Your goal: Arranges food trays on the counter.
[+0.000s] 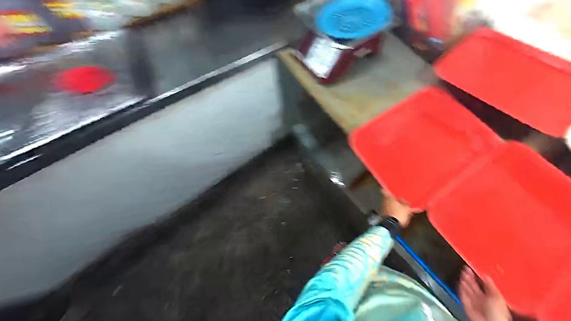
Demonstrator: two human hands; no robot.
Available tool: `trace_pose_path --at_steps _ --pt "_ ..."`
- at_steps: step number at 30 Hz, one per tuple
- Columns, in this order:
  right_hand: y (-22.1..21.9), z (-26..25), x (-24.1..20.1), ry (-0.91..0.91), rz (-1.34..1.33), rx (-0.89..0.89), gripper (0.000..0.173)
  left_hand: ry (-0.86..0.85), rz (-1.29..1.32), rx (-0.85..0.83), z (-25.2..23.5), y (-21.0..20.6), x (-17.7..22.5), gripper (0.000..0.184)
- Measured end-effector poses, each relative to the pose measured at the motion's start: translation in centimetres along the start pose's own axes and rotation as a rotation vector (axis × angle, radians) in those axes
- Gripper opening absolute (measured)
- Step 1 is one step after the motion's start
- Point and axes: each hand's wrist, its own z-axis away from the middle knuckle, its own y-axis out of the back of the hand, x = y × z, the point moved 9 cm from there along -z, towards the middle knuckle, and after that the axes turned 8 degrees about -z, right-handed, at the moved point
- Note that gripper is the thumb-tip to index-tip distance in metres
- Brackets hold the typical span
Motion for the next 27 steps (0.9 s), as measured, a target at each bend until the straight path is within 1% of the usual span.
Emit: trace_pose_path --at_steps 2,4,6,12,16,27 --pt "0.9 -1.7 0.1 0.032 -0.128 0.179 0.041 0.028 0.071 -0.006 -2.1 -1.3 -0.5 0.083" --pt "1.1 -1.7 0.0 0.035 -0.188 0.252 0.039 0.033 0.103 0.016 -3.0 -2.1 -0.8 0.076" --pt "1.2 -1.3 0.0 0.028 -0.208 0.278 0.038 0.027 0.114 0.018 -3.0 -2.6 -0.8 0.074" --pt "1.8 -1.8 0.3 0.032 -0.278 0.294 0.035 0.029 0.183 0.04 -2.9 -2.8 -0.1 0.075" --pt "2.0 -2.0 0.4 0.036 -0.293 0.276 0.031 0.047 0.231 0.05 -2.9 -3.2 0.3 0.071" --pt "2.3 -2.3 0.3 0.049 -0.242 0.255 0.027 0.067 0.199 -0.039 -3.0 -3.8 1.0 0.068"
